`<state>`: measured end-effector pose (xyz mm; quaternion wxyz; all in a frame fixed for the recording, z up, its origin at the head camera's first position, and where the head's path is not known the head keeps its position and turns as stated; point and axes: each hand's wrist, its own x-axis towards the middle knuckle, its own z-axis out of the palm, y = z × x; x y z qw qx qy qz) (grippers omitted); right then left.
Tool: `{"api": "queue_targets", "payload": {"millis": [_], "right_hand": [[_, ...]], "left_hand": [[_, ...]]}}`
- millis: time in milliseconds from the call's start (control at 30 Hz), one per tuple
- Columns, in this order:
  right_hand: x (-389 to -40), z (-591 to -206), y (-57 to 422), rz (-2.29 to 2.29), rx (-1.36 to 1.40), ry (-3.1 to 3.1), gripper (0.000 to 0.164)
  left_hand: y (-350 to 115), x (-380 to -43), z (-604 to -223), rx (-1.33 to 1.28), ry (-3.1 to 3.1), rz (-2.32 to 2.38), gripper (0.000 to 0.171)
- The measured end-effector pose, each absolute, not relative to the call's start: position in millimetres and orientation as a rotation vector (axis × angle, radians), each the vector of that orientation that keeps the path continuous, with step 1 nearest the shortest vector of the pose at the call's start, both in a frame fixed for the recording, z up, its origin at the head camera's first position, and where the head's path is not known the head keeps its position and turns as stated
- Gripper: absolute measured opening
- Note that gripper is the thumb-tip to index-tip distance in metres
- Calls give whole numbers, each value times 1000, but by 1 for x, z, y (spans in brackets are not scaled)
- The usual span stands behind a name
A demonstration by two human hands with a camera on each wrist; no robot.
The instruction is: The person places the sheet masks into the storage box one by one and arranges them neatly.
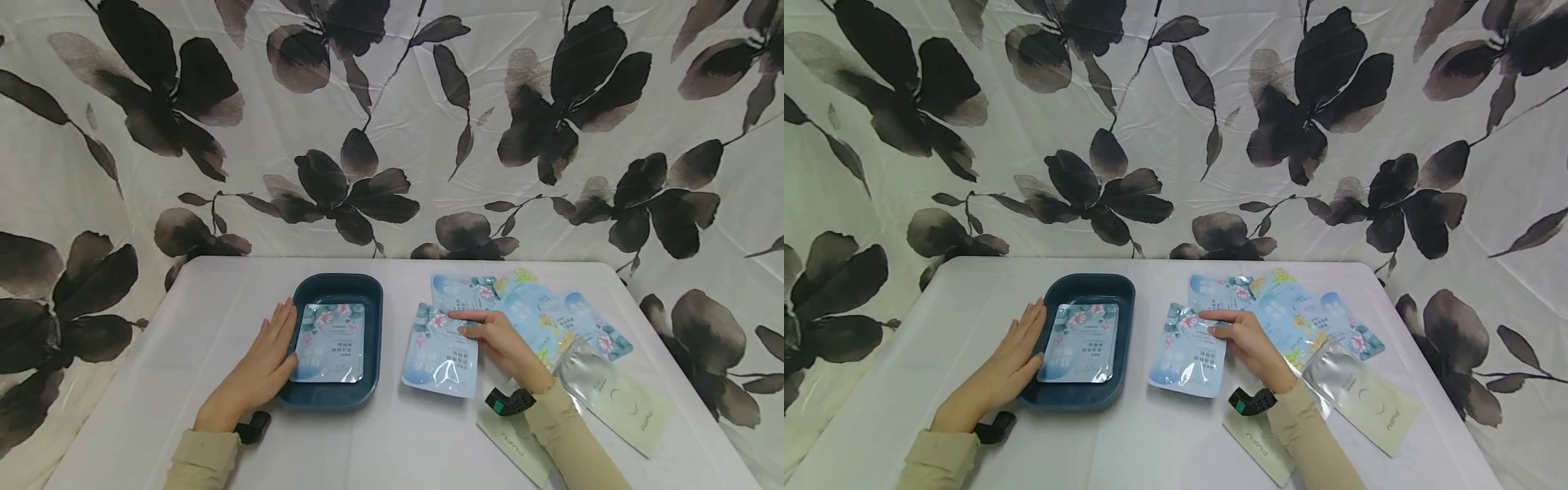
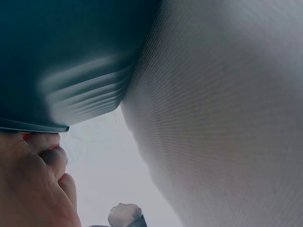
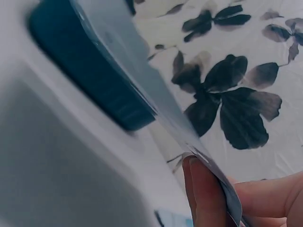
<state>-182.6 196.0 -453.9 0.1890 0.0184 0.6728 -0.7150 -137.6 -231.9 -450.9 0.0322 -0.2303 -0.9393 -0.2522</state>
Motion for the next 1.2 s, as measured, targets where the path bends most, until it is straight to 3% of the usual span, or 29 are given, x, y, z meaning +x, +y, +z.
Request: {"api": "queue_targets", "payload": {"millis": [433, 1200], "right_hand": [[-196, -425, 159, -2095, -55, 1727, 41], [-226, -407, 48, -1943, -222, 1823, 35]], "left_hand": [[-232, -137, -449, -724, -2882, -804, 72], [-233, -137, -455, -738, -2849, -784, 73]]}}
